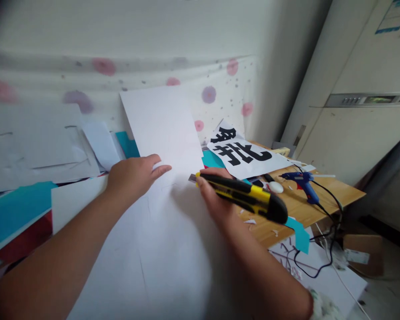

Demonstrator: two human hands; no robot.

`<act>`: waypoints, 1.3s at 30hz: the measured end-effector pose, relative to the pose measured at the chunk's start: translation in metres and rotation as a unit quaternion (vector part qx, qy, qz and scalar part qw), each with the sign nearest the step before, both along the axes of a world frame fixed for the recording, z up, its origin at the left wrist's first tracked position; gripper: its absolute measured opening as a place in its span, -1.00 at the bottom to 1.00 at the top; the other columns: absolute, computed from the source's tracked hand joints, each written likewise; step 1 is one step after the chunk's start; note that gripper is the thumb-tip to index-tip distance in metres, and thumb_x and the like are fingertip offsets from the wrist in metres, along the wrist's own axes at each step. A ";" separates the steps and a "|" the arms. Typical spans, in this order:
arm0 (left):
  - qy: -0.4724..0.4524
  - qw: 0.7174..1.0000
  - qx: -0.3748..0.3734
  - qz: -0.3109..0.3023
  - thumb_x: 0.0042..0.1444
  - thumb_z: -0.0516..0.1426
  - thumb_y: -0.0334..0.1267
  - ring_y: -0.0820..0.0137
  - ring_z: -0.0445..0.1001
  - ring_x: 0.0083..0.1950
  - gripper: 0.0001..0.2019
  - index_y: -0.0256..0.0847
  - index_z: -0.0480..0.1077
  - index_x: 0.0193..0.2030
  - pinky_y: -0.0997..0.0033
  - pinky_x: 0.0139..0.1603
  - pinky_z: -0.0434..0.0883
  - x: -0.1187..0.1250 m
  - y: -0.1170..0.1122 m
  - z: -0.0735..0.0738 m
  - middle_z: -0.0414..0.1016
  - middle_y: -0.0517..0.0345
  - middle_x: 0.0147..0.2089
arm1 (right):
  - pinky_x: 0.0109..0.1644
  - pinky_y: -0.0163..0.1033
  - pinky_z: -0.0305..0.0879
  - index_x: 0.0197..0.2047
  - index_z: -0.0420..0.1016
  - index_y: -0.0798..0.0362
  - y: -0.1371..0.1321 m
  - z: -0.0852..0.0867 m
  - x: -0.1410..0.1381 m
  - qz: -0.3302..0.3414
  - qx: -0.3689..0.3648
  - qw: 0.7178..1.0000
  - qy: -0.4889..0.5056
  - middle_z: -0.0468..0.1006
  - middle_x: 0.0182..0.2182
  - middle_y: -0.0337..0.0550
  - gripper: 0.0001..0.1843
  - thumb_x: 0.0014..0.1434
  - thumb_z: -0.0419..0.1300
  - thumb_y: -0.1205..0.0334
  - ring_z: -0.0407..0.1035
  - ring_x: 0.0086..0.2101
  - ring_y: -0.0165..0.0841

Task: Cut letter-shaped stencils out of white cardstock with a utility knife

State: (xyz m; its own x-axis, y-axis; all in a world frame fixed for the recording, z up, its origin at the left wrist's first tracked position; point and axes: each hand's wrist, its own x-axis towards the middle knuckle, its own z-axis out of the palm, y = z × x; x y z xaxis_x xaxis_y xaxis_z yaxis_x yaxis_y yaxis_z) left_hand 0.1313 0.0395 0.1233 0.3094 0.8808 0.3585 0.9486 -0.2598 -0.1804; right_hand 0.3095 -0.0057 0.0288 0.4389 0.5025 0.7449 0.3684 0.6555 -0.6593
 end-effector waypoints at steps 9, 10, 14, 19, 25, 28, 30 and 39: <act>-0.004 0.998 0.062 0.032 0.23 -0.10 0.19 0.11 0.53 -0.42 -0.55 -0.10 0.40 -0.30 0.36 -0.61 -0.01 -0.030 -0.025 0.005 0.50 0.10 -0.50 | -0.38 -0.17 0.45 -0.35 0.51 0.00 -0.015 0.006 -0.065 -0.103 -0.006 0.995 -0.012 0.52 -0.56 -0.28 -0.91 0.01 0.26 0.23 0.49 -0.49 -0.30; -0.005 0.997 0.067 0.030 0.23 -0.10 0.18 0.12 0.53 -0.43 -0.55 -0.10 0.40 -0.30 0.36 -0.62 -0.01 -0.031 -0.026 0.005 0.50 0.11 -0.50 | -0.39 -0.17 0.45 -0.36 0.50 0.01 -0.014 0.008 -0.068 -0.105 -0.002 0.994 -0.011 0.52 -0.57 -0.28 -0.92 0.01 0.26 0.23 0.49 -0.49 -0.31; -0.016 0.997 0.076 0.026 0.23 -0.08 0.17 0.13 0.52 -0.45 -0.57 -0.10 0.40 -0.32 0.37 -0.62 -0.03 -0.035 -0.029 0.004 0.48 0.12 -0.52 | -0.42 -0.20 0.43 -0.37 0.48 0.02 -0.011 0.011 -0.074 -0.098 0.004 0.995 -0.007 0.54 -0.55 -0.26 -0.92 0.01 0.25 0.22 0.50 -0.48 -0.30; -0.030 0.996 0.084 0.010 0.23 -0.06 0.15 0.13 0.52 -0.45 -0.58 -0.11 0.40 -0.34 0.37 -0.61 -0.04 -0.038 -0.027 0.000 0.48 0.13 -0.51 | -0.38 -0.16 0.42 -0.35 0.48 0.01 -0.011 0.006 -0.077 -0.111 -0.009 0.994 -0.016 0.53 -0.55 -0.26 -0.90 0.04 0.24 0.19 0.51 -0.45 -0.27; -0.037 0.996 0.077 0.005 0.23 -0.05 0.16 0.14 0.51 -0.46 -0.58 -0.12 0.40 -0.33 0.37 -0.60 -0.04 -0.038 -0.022 -0.002 0.48 0.14 -0.52 | -0.36 -0.15 0.43 -0.35 0.48 0.01 -0.009 0.004 -0.078 -0.112 -0.006 0.994 -0.020 0.56 -0.49 -0.23 -0.91 0.03 0.24 0.20 0.52 -0.42 -0.26; -0.038 0.996 0.078 0.002 0.23 -0.05 0.15 0.14 0.51 -0.46 -0.58 -0.12 0.40 -0.33 0.36 -0.60 -0.04 -0.039 -0.022 -0.003 0.48 0.13 -0.51 | -0.34 -0.14 0.42 -0.36 0.49 0.00 -0.008 0.004 -0.078 -0.129 -0.003 0.991 -0.019 0.57 -0.49 -0.23 -0.91 0.02 0.25 0.19 0.52 -0.42 -0.26; -0.038 0.996 0.078 0.001 0.24 -0.06 0.14 0.15 0.51 -0.46 -0.58 -0.12 0.40 -0.32 0.36 -0.60 -0.04 -0.039 -0.022 -0.003 0.48 0.13 -0.51 | -0.34 -0.14 0.42 -0.36 0.50 -0.01 -0.008 0.004 -0.079 -0.136 -0.007 0.990 -0.023 0.58 -0.49 -0.23 -0.89 0.02 0.26 0.17 0.52 -0.43 -0.26; -0.034 0.996 0.078 0.001 0.23 -0.07 0.16 0.15 0.50 -0.46 -0.56 -0.13 0.40 -0.32 0.36 -0.59 -0.04 -0.038 -0.021 -0.004 0.48 0.12 -0.52 | -0.25 -0.12 0.43 -0.30 0.55 -0.02 -0.012 0.001 -0.076 -0.155 -0.015 0.985 -0.081 0.62 -0.43 -0.22 -0.86 0.05 0.26 0.14 0.52 -0.42 -0.27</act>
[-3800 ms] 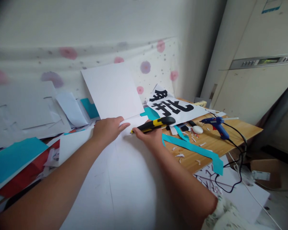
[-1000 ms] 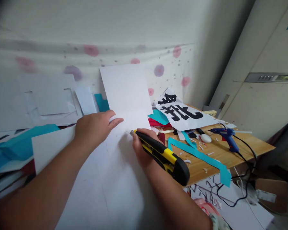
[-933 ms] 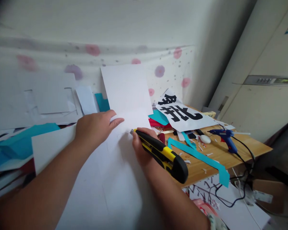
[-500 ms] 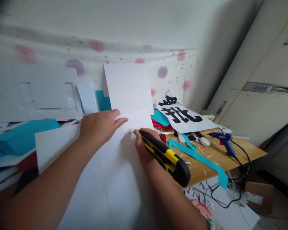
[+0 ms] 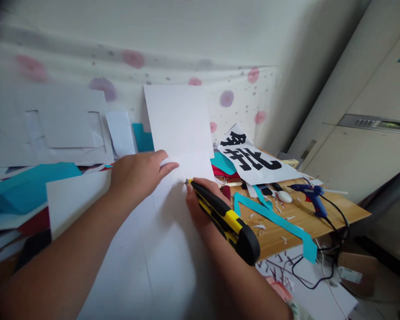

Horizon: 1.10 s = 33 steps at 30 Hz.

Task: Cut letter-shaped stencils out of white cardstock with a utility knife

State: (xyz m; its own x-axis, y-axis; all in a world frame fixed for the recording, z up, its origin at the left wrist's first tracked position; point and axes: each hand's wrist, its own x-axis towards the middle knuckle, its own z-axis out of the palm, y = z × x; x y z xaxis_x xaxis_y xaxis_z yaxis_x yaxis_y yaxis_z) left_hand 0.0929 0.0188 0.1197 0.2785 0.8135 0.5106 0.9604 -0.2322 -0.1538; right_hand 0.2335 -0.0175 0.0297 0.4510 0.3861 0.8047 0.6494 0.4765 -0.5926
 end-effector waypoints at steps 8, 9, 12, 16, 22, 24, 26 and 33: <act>0.002 1.000 -0.014 -0.006 0.25 -0.08 0.15 0.19 0.50 -0.44 -0.56 -0.14 0.41 -0.29 0.37 -0.56 0.00 0.000 0.004 -0.006 0.51 0.09 -0.48 | -0.29 -0.22 0.44 -0.32 0.55 -0.03 0.001 -0.005 0.002 0.002 0.016 0.998 -0.058 0.64 -0.44 -0.28 -0.91 0.05 0.28 0.22 0.52 -0.45 -0.33; 0.001 1.000 -0.018 -0.006 0.24 -0.08 0.15 0.17 0.50 -0.43 -0.56 -0.14 0.42 -0.28 0.36 -0.55 0.01 0.001 0.005 -0.006 0.52 0.08 -0.47 | -0.27 -0.21 0.44 -0.31 0.55 -0.03 0.001 -0.005 0.002 -0.001 0.003 0.998 -0.058 0.64 -0.44 -0.28 -0.91 0.05 0.28 0.21 0.52 -0.45 -0.32; -0.001 1.000 -0.029 -0.004 0.24 -0.09 0.16 0.12 0.52 -0.39 -0.54 -0.13 0.44 -0.26 0.35 -0.55 0.07 0.003 0.007 -0.009 0.54 0.04 -0.43 | -0.21 -0.15 0.44 -0.32 0.54 -0.04 -0.001 -0.008 0.003 -0.012 -0.019 0.998 -0.052 0.64 -0.44 -0.27 -0.91 0.06 0.27 0.17 0.53 -0.43 -0.29; -0.005 0.999 -0.040 -0.009 0.24 -0.08 0.14 0.09 0.53 -0.37 -0.54 -0.14 0.47 -0.23 0.33 -0.52 0.13 0.005 0.010 -0.013 0.55 0.01 -0.42 | -0.25 -0.15 0.45 -0.26 0.54 0.01 -0.006 -0.013 0.009 0.014 -0.052 0.996 -0.067 0.65 -0.43 -0.21 -0.86 0.08 0.27 0.18 0.54 -0.42 -0.26; -0.019 0.999 -0.046 -0.017 0.23 -0.06 0.14 0.09 0.52 -0.37 -0.55 -0.15 0.48 -0.24 0.34 -0.48 0.17 0.006 0.013 -0.017 0.54 -0.01 -0.44 | -0.24 -0.11 0.45 -0.28 0.55 0.02 -0.003 -0.023 0.014 0.021 -0.039 0.996 -0.072 0.64 -0.41 -0.17 -0.85 0.05 0.28 0.17 0.53 -0.40 -0.23; -0.022 0.999 -0.047 -0.014 0.23 -0.05 0.15 0.10 0.52 -0.36 -0.55 -0.15 0.48 -0.25 0.35 -0.48 0.16 0.007 0.013 -0.018 0.53 -0.01 -0.45 | -0.27 -0.11 0.44 -0.32 0.55 0.02 -0.002 -0.023 0.014 0.016 -0.024 0.997 -0.067 0.62 -0.44 -0.17 -0.86 0.04 0.27 0.15 0.51 -0.42 -0.23; -0.019 0.999 -0.048 -0.016 0.23 -0.05 0.15 0.12 0.52 -0.37 -0.55 -0.16 0.47 -0.24 0.37 -0.48 0.15 0.008 0.014 -0.018 0.52 0.01 -0.46 | -0.33 -0.13 0.42 -0.35 0.54 0.00 -0.003 -0.023 0.015 0.010 -0.022 0.998 -0.063 0.61 -0.46 -0.19 -0.86 0.04 0.27 0.12 0.49 -0.44 -0.24; -0.015 0.998 -0.050 -0.028 0.23 -0.03 0.14 0.14 0.53 -0.33 -0.57 -0.15 0.47 -0.21 0.37 -0.49 0.12 0.010 0.014 -0.020 0.53 0.02 -0.43 | -0.36 -0.16 0.41 -0.33 0.55 -0.05 -0.011 -0.034 0.027 0.016 -0.054 0.995 -0.077 0.61 -0.46 -0.22 -0.81 0.05 0.25 0.04 0.50 -0.44 -0.27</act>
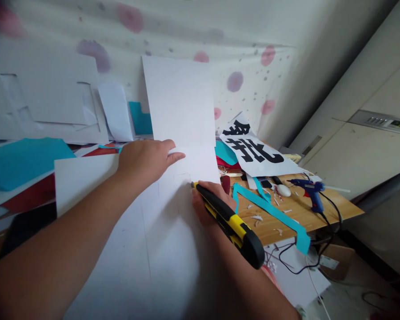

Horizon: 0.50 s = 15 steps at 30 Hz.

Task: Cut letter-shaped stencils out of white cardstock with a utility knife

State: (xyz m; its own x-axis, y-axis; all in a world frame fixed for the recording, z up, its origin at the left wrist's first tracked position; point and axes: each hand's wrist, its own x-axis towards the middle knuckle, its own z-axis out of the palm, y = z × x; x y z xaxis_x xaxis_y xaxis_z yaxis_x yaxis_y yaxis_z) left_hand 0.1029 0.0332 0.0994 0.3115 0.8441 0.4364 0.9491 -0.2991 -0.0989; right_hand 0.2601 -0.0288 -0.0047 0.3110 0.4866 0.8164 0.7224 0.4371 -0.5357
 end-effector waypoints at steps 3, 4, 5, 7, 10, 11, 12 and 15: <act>-0.007 1.000 -0.003 0.009 0.22 -0.03 0.15 0.13 0.53 -0.31 -0.57 -0.13 0.48 -0.20 0.36 -0.47 0.13 0.001 -0.001 0.000 0.55 0.03 -0.41 | -0.34 -0.17 0.43 -0.34 0.55 -0.05 -0.004 -0.003 0.000 -0.004 -0.005 1.000 0.014 0.61 -0.47 -0.24 -0.84 0.04 0.25 0.07 0.51 -0.44 -0.28; -0.010 1.000 -0.005 0.012 0.22 -0.03 0.16 0.13 0.53 -0.30 -0.57 -0.12 0.48 -0.20 0.36 -0.47 0.14 0.001 -0.001 0.000 0.55 0.04 -0.41 | -0.34 -0.17 0.43 -0.36 0.54 -0.04 -0.005 -0.002 -0.001 -0.009 -0.004 1.000 0.022 0.61 -0.48 -0.24 -0.84 0.03 0.25 0.08 0.51 -0.44 -0.28; -0.013 1.000 -0.006 0.015 0.21 -0.02 0.16 0.14 0.53 -0.30 -0.56 -0.12 0.48 -0.20 0.36 -0.46 0.15 0.001 -0.001 0.000 0.55 0.04 -0.40 | -0.35 -0.17 0.44 -0.37 0.54 -0.04 -0.006 -0.002 -0.002 -0.012 0.001 1.000 0.029 0.60 -0.48 -0.24 -0.85 0.02 0.25 0.09 0.50 -0.45 -0.29; -0.017 1.000 -0.008 0.016 0.21 -0.02 0.17 0.14 0.53 -0.29 -0.57 -0.11 0.49 -0.20 0.36 -0.44 0.16 0.001 -0.001 -0.001 0.55 0.05 -0.41 | -0.36 -0.17 0.44 -0.37 0.53 -0.03 -0.009 -0.001 -0.003 -0.005 0.010 1.000 0.027 0.61 -0.48 -0.23 -0.87 0.01 0.25 0.13 0.50 -0.47 -0.29; -0.018 1.000 -0.008 0.014 0.21 -0.01 0.17 0.13 0.53 -0.27 -0.57 -0.10 0.49 -0.20 0.36 -0.44 0.16 0.001 0.000 -0.001 0.55 0.04 -0.41 | -0.37 -0.17 0.43 -0.35 0.53 -0.04 -0.014 -0.002 -0.002 0.006 0.006 1.000 0.009 0.61 -0.47 -0.22 -0.89 0.02 0.25 0.15 0.50 -0.48 -0.28; -0.018 1.000 -0.006 0.011 0.21 -0.01 0.17 0.12 0.53 -0.27 -0.57 -0.10 0.49 -0.20 0.36 -0.44 0.16 0.001 0.000 -0.001 0.55 0.04 -0.41 | -0.38 -0.17 0.43 -0.34 0.53 -0.04 -0.015 -0.004 0.000 0.006 0.002 1.000 0.004 0.60 -0.47 -0.22 -0.88 0.03 0.24 0.14 0.51 -0.47 -0.28; -0.018 1.000 -0.005 0.009 0.20 -0.02 0.17 0.12 0.53 -0.28 -0.57 -0.10 0.49 -0.20 0.36 -0.45 0.15 0.001 0.001 -0.001 0.55 0.04 -0.41 | -0.38 -0.17 0.43 -0.33 0.53 -0.05 -0.016 -0.006 0.001 0.005 -0.004 1.000 -0.001 0.60 -0.46 -0.22 -0.88 0.04 0.24 0.13 0.51 -0.46 -0.28; -0.013 1.000 -0.009 0.012 0.21 -0.03 0.17 0.13 0.53 -0.27 -0.56 -0.10 0.49 -0.17 0.36 -0.43 0.17 0.001 0.000 0.000 0.56 0.04 -0.38 | -0.35 -0.16 0.43 -0.31 0.54 -0.04 -0.019 -0.015 0.005 -0.002 -0.017 1.000 -0.014 0.60 -0.44 -0.22 -0.85 0.06 0.24 0.11 0.51 -0.43 -0.26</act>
